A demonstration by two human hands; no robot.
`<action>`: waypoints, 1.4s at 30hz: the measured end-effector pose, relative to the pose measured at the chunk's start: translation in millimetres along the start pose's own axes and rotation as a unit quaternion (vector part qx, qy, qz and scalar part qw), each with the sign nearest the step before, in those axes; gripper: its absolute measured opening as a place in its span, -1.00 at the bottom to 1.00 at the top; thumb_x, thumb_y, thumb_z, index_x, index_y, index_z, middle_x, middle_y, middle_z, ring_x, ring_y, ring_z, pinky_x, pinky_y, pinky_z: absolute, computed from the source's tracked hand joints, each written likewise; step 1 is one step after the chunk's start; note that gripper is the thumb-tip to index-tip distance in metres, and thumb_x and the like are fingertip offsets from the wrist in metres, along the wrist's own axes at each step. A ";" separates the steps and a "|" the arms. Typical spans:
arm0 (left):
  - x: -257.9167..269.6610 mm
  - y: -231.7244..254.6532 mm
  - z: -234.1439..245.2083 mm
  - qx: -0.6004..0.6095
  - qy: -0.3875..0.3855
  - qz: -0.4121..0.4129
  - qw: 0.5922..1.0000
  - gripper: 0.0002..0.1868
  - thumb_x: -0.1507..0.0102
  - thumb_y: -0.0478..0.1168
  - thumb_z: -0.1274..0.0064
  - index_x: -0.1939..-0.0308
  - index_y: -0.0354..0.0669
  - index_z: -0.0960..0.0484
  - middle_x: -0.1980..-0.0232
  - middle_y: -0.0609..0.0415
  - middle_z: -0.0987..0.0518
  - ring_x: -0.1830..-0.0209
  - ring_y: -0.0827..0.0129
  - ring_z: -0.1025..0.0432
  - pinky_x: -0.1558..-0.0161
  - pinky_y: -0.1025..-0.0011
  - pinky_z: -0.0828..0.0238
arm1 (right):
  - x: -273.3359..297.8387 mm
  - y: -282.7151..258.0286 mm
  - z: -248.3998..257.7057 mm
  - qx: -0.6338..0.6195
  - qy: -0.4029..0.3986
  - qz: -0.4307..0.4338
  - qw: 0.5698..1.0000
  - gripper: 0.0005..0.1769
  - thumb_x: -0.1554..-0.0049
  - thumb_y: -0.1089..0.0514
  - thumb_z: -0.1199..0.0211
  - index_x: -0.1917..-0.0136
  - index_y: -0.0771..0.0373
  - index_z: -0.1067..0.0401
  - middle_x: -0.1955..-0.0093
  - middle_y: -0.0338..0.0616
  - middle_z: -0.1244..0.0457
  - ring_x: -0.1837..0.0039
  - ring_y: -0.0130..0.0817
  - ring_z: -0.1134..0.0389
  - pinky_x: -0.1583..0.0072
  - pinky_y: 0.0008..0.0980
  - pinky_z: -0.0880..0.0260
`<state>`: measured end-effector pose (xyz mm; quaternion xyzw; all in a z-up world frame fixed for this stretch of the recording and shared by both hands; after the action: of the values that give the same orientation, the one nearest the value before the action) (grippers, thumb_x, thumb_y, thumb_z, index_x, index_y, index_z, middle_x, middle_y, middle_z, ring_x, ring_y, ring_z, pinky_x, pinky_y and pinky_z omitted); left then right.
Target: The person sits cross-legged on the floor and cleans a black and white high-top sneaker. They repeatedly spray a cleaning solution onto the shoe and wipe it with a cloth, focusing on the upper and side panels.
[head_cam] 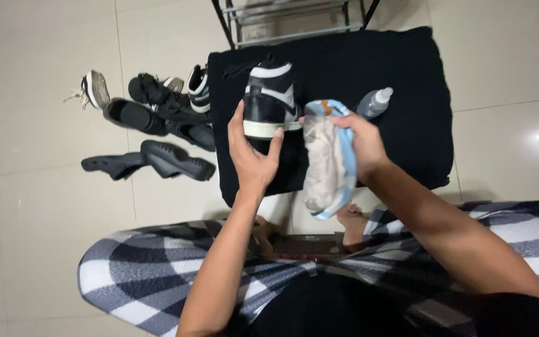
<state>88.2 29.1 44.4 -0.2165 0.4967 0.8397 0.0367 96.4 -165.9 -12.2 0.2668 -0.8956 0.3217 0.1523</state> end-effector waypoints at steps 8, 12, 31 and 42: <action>2.7 -5.5 -2.7 0.021 -0.001 0.033 0.999 -0.19 -0.28 -0.16 -0.29 -0.52 -0.28 -0.22 -0.38 -0.23 -0.39 -0.39 -0.02 -0.37 -0.42 0.17 -0.28 | 1.1 11.3 4.1 -0.094 -0.108 -0.040 0.989 -0.42 -0.12 0.00 0.00 -0.28 0.37 -0.45 0.09 0.18 -0.32 0.09 -0.05 -0.35 -0.02 -0.12 -0.41; 4.5 -8.3 -1.5 0.036 0.002 0.039 0.999 -0.18 -0.29 -0.16 -0.28 -0.52 -0.31 -0.20 -0.38 -0.23 -0.38 -0.39 0.01 -0.38 -0.42 0.19 -0.29 | -5.7 21.3 6.3 -0.123 -0.164 -0.059 0.977 -0.46 -0.12 0.05 0.02 -0.25 0.35 -0.47 0.12 0.20 -0.32 0.04 -0.01 -0.35 -0.07 -0.12 -0.40; 3.4 -11.5 -1.4 0.024 0.003 0.051 0.998 -0.17 -0.28 -0.15 -0.28 -0.52 -0.32 -0.20 -0.35 -0.23 -0.38 -0.36 0.03 -0.39 -0.38 0.19 -0.36 | -27.6 9.0 78.4 0.166 0.133 0.027 0.977 -0.56 -0.25 0.31 -0.06 -0.41 0.28 -0.24 -0.14 0.01 -0.32 -0.03 -0.36 -0.42 -0.08 -0.33 -0.49; 5.1 -12.3 1.3 0.013 0.002 0.052 0.999 -0.17 -0.29 -0.12 -0.27 -0.52 -0.30 -0.20 -0.36 -0.22 -0.39 -0.34 0.05 -0.42 -0.36 0.20 -0.38 | -19.9 14.4 132.2 0.535 0.221 0.293 0.761 -0.46 -0.08 0.48 -0.23 -0.27 0.33 -0.11 -0.13 0.04 -0.30 -0.06 -0.33 -0.39 -0.08 -0.44 -0.37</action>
<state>86.6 35.6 32.8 -0.1913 0.5186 0.8333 -0.0053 90.9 -235.9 -126.9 -0.0493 -0.5539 0.8275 0.0773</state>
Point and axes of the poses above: each hand's wrist, its own x-axis away from the middle knuckle, its own z-axis out of the back of the hand, y = z × x, the point moved 9 cm from there along -x, towards the middle knuckle
